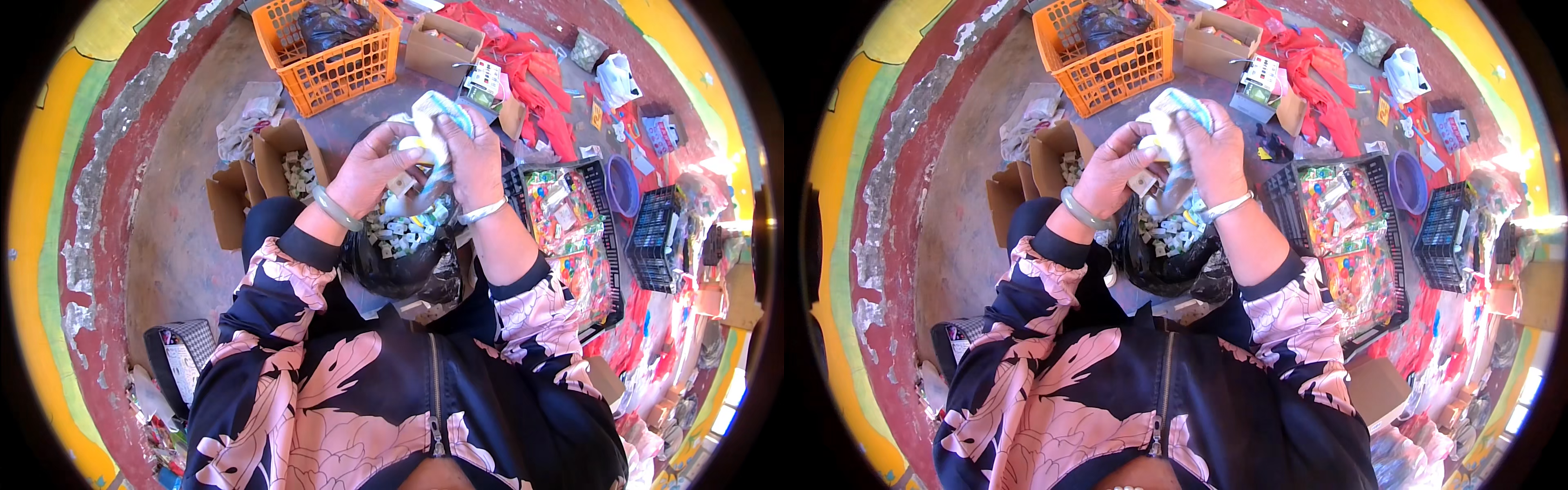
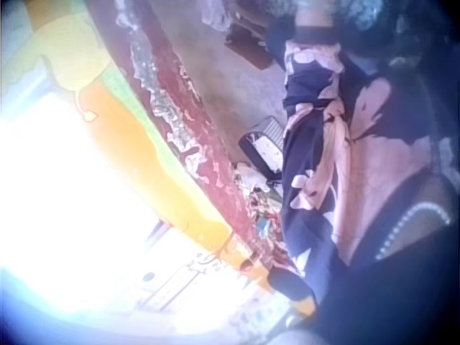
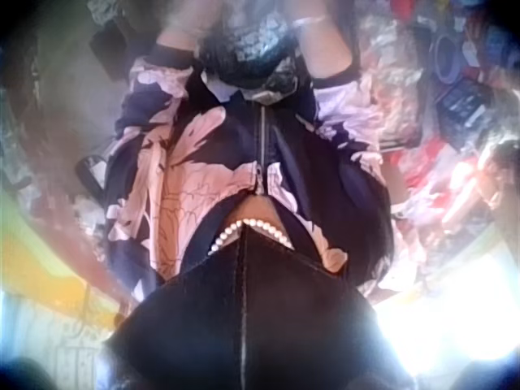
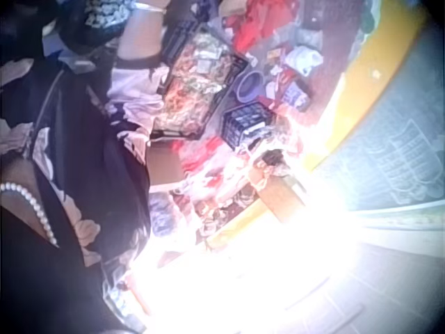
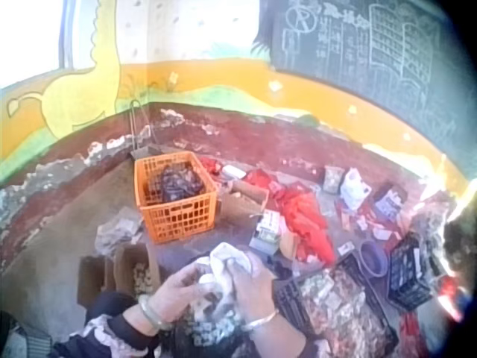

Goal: The person sits on the floor and repeatedly picks up small, light-colored stones from a black plastic bag. They wipe each stone individually with a white cloth held in the other hand and then place the cleaned stone into a cardboard box to their left.

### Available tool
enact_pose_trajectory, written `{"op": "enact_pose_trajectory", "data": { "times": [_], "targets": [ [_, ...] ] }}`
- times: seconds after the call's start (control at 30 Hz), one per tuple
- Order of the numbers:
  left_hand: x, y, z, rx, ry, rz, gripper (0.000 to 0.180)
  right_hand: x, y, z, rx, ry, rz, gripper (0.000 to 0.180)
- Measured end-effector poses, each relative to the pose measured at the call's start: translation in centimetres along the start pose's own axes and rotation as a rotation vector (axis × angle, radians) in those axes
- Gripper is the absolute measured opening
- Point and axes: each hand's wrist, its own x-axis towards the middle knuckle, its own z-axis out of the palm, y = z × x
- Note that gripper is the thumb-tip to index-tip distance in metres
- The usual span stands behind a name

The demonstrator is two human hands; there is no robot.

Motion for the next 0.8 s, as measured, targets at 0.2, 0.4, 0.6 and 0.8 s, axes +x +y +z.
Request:
{"op": "enact_pose_trajectory", "data": {
  "times": [0.2, 0.4, 0.6, 0.8],
  "targets": [
    [-0.6, 0.4, 1.1, -0.197, 0.125, 0.031, 0.022, 1.9, 0.8, -2.4, 0.562, -0.059, 0.34, 0.024],
    [-1.6, -0.7, 0.5, -0.239, 0.195, 0.062, 0.029, -2.6, 0.0, 1.1, -0.058, -0.239, -0.031, 0.023],
    [-3.5, -0.1, 1.2, -0.011, 0.12, 0.177, 0.025, -2.6, -0.7, 2.3, 0.109, -0.104, 0.029, 0.018],
    [-8.5, 6.3, -2.0, -0.176, 0.378, 0.41, 0.019, 1.3, 1.5, -2.3, 0.284, 0.022, 0.35, 0.026]
  ]
}}
